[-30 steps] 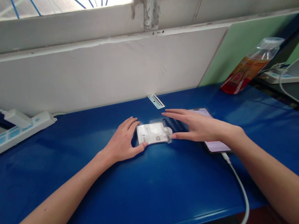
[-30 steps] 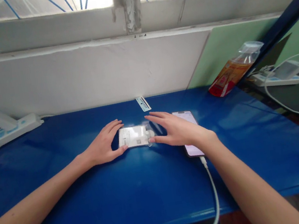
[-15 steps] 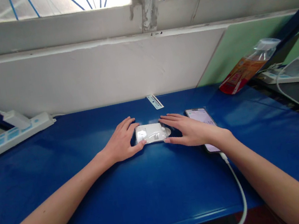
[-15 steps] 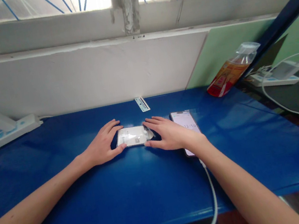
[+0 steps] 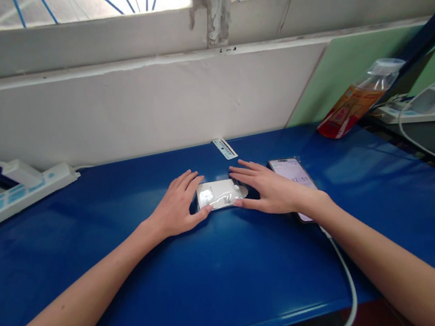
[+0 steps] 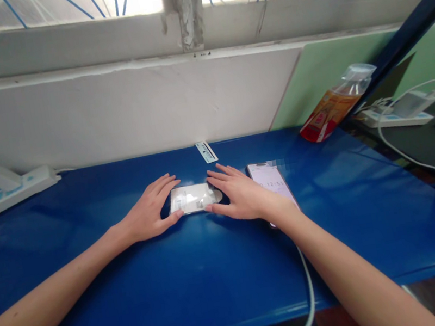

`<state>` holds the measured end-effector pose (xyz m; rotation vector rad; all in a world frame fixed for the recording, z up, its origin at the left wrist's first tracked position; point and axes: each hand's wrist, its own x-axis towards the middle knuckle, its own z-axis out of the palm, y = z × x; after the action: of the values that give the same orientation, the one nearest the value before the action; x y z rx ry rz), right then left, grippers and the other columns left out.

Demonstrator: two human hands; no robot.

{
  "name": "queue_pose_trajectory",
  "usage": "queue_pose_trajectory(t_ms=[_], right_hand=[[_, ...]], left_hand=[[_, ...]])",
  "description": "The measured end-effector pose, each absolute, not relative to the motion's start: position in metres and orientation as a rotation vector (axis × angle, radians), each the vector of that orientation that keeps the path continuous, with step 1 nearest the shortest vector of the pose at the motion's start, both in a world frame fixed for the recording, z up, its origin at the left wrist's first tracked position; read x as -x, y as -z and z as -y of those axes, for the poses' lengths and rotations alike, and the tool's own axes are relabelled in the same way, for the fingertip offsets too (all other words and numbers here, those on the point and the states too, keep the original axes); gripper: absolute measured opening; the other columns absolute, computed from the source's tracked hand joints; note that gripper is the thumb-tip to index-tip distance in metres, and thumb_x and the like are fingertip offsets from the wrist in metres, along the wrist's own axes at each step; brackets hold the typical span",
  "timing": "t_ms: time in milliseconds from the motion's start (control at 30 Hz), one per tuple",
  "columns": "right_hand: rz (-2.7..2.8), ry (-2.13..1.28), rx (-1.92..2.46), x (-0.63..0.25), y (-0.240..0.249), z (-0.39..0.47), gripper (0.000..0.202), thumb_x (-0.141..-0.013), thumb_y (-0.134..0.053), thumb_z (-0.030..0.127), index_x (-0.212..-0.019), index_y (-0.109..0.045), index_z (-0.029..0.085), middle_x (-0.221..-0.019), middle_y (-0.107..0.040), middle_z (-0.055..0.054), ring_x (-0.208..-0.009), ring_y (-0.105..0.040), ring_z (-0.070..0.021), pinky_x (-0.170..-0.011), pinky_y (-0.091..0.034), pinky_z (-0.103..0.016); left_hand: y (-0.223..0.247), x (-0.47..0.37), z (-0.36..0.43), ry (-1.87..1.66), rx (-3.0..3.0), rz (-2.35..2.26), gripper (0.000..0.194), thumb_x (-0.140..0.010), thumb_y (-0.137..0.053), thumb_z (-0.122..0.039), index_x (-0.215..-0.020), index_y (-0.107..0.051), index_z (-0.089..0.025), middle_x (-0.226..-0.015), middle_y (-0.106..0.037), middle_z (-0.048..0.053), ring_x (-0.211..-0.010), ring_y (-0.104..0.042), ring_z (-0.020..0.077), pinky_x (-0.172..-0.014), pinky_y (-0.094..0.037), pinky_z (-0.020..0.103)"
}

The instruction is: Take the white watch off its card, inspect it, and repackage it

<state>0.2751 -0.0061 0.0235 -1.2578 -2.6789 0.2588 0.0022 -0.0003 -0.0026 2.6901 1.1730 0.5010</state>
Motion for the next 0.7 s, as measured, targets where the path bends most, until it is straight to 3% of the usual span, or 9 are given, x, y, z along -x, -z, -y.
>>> queue_pose_trajectory(t_ms=[200, 500, 700], right_hand=[[2.618, -0.182, 1.216, -0.259, -0.017, 0.012, 0.062, -0.094, -0.048, 0.049, -0.137, -0.052, 0.005, -0.139, -0.054, -0.021, -0.134, -0.044, -0.0347, -0.11, -0.038, -0.05], [2.613, -0.206, 1.196, -0.26, -0.008, 0.007, 0.047, -0.1, -0.037, 0.035, -0.138, -0.052, 0.011, -0.14, -0.055, -0.015, -0.137, -0.041, -0.031, -0.111, -0.037, -0.05], [2.597, -0.204, 1.26, -0.26, -0.006, 0.006, 0.048, -0.1, -0.033, 0.025, -0.146, -0.041, 0.012, -0.143, -0.052, -0.013, -0.136, -0.044, -0.0292, -0.107, -0.043, -0.046]], left_hand=[[0.003, -0.002, 0.0, -0.433, -2.713, -1.098, 0.063, -0.093, -0.049, -0.049, -0.142, -0.041, -0.01, -0.152, -0.034, 0.021, -0.146, -0.023, 0.0313, -0.117, -0.023, 0.052], [0.005, -0.002, -0.002, -0.436, -2.702, -1.127, 0.067, -0.087, -0.056, -0.054, -0.136, -0.046, -0.009, -0.15, -0.037, 0.023, -0.143, -0.029, 0.0345, -0.116, -0.027, 0.052], [0.003, -0.003, -0.002, -0.404, -2.707, -1.131, 0.066, -0.087, -0.055, -0.05, -0.135, -0.045, -0.006, -0.149, -0.038, 0.024, -0.143, -0.029, 0.0347, -0.116, -0.026, 0.051]])
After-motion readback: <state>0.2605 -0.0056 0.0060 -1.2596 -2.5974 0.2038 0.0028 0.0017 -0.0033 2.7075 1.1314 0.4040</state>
